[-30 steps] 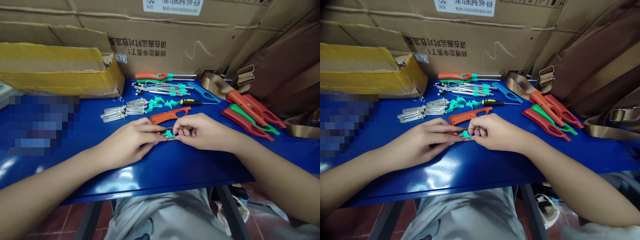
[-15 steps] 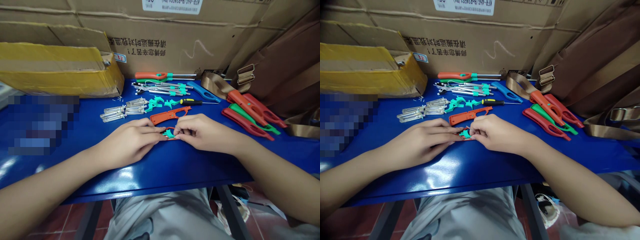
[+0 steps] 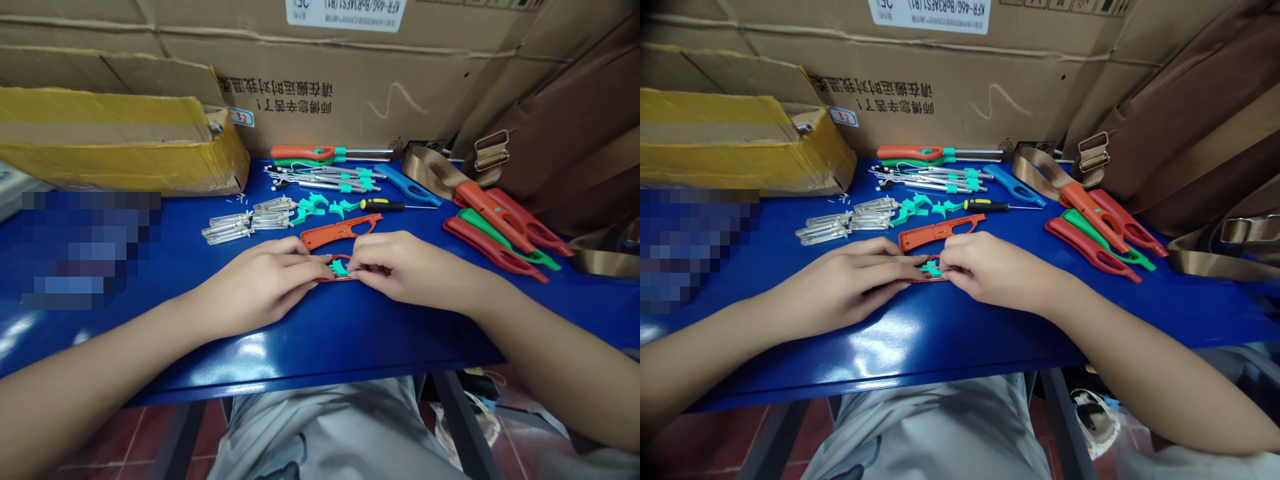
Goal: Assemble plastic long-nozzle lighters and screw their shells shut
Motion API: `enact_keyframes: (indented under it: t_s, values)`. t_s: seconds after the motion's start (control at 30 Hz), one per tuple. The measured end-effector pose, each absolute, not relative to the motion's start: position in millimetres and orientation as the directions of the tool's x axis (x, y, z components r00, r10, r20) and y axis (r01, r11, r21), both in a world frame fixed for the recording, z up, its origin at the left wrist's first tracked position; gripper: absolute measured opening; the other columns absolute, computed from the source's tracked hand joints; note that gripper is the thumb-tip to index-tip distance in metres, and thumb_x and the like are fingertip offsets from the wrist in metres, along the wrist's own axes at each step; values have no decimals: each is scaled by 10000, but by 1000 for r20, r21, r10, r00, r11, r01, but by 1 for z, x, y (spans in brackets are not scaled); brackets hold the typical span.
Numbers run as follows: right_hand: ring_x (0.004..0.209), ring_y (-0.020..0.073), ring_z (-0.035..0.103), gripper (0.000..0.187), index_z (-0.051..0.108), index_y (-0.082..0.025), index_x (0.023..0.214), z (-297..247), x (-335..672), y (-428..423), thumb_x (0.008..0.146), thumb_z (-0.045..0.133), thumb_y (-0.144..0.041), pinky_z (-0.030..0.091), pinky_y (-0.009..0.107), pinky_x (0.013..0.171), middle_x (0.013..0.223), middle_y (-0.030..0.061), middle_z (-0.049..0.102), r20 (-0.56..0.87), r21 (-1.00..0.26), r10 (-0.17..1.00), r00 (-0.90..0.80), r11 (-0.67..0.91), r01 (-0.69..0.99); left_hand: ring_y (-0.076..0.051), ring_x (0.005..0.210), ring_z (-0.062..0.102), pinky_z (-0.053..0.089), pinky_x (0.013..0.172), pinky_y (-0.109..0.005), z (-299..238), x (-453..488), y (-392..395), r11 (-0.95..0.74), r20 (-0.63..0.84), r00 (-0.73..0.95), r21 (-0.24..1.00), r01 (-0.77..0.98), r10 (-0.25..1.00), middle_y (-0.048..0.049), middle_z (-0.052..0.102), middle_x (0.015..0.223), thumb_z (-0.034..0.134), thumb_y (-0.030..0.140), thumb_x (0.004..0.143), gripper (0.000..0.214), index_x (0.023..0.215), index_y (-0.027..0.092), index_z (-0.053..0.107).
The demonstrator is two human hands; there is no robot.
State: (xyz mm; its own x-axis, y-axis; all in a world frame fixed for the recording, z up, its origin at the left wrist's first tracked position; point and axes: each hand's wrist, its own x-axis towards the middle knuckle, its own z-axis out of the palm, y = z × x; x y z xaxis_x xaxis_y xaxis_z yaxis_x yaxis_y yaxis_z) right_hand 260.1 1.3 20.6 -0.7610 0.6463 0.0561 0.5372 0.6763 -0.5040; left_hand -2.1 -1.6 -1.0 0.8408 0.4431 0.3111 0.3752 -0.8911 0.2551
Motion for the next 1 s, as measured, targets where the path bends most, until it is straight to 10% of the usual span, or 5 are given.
enact_keyframes:
  t_s: [1.0]
  values:
    - [619, 103, 488, 158, 701, -155, 828, 13, 257, 2, 942, 597, -186, 379, 247, 603, 734, 6, 599, 92, -556, 727, -681, 605, 571, -193, 1063, 679, 584, 937, -335, -5, -1, -3, -850, 360, 786, 372, 373, 503, -63, 765, 1133, 567, 201, 1014, 250, 1217, 209, 712]
